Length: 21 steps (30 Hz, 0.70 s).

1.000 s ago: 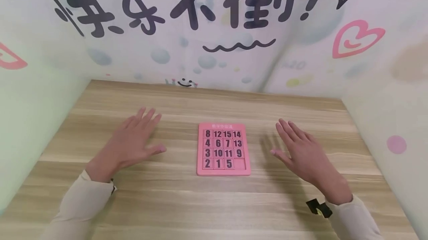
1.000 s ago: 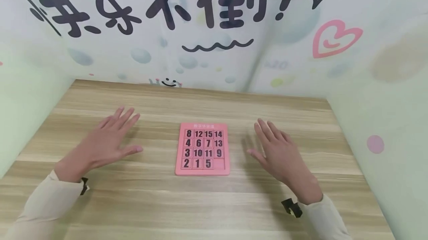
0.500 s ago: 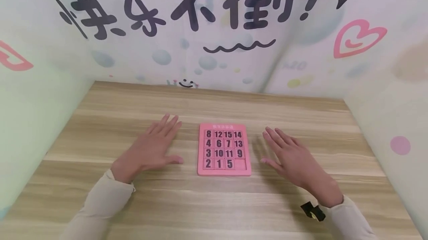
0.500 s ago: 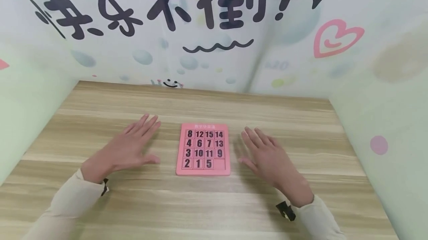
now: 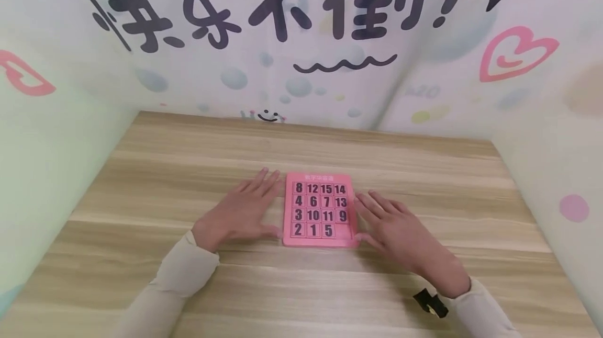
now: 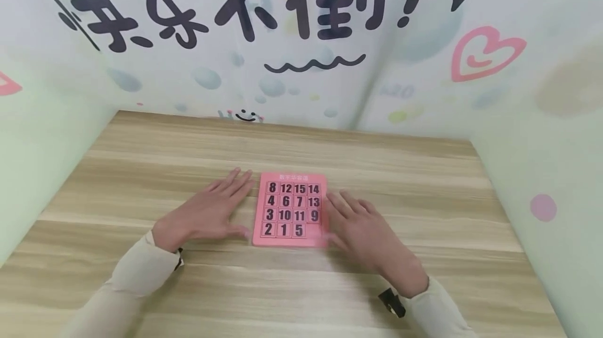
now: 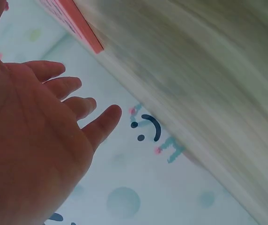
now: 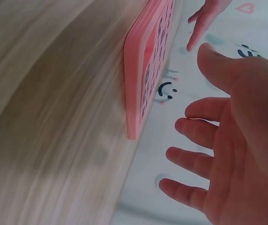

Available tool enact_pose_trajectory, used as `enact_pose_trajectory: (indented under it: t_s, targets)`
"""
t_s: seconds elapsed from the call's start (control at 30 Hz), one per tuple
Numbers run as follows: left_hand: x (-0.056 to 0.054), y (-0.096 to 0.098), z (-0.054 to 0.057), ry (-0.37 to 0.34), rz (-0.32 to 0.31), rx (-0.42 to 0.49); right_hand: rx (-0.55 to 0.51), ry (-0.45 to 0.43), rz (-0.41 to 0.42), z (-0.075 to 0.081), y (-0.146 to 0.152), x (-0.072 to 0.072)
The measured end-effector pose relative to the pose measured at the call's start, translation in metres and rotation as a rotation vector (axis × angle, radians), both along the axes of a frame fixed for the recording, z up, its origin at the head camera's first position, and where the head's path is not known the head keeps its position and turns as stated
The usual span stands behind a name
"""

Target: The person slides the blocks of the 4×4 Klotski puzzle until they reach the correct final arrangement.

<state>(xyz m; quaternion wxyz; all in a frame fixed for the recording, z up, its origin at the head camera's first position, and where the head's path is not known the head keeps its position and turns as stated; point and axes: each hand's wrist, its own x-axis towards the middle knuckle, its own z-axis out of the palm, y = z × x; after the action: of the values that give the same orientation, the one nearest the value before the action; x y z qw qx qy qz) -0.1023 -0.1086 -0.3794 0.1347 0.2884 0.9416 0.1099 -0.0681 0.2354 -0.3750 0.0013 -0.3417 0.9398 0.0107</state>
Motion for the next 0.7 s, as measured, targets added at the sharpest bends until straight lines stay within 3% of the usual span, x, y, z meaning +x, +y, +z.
enact_pose_trajectory:
  t_s: [0.4, 0.7]
  targets:
    - [-0.004, 0.02, -0.01, -0.122, 0.004, 0.0, -0.001, -0.024, 0.099, -0.009, -0.022, 0.011]
    - [-0.009, 0.028, -0.015, -0.16, 0.015, 0.019, 0.013, -0.032, 0.048, -0.01, -0.022, 0.013]
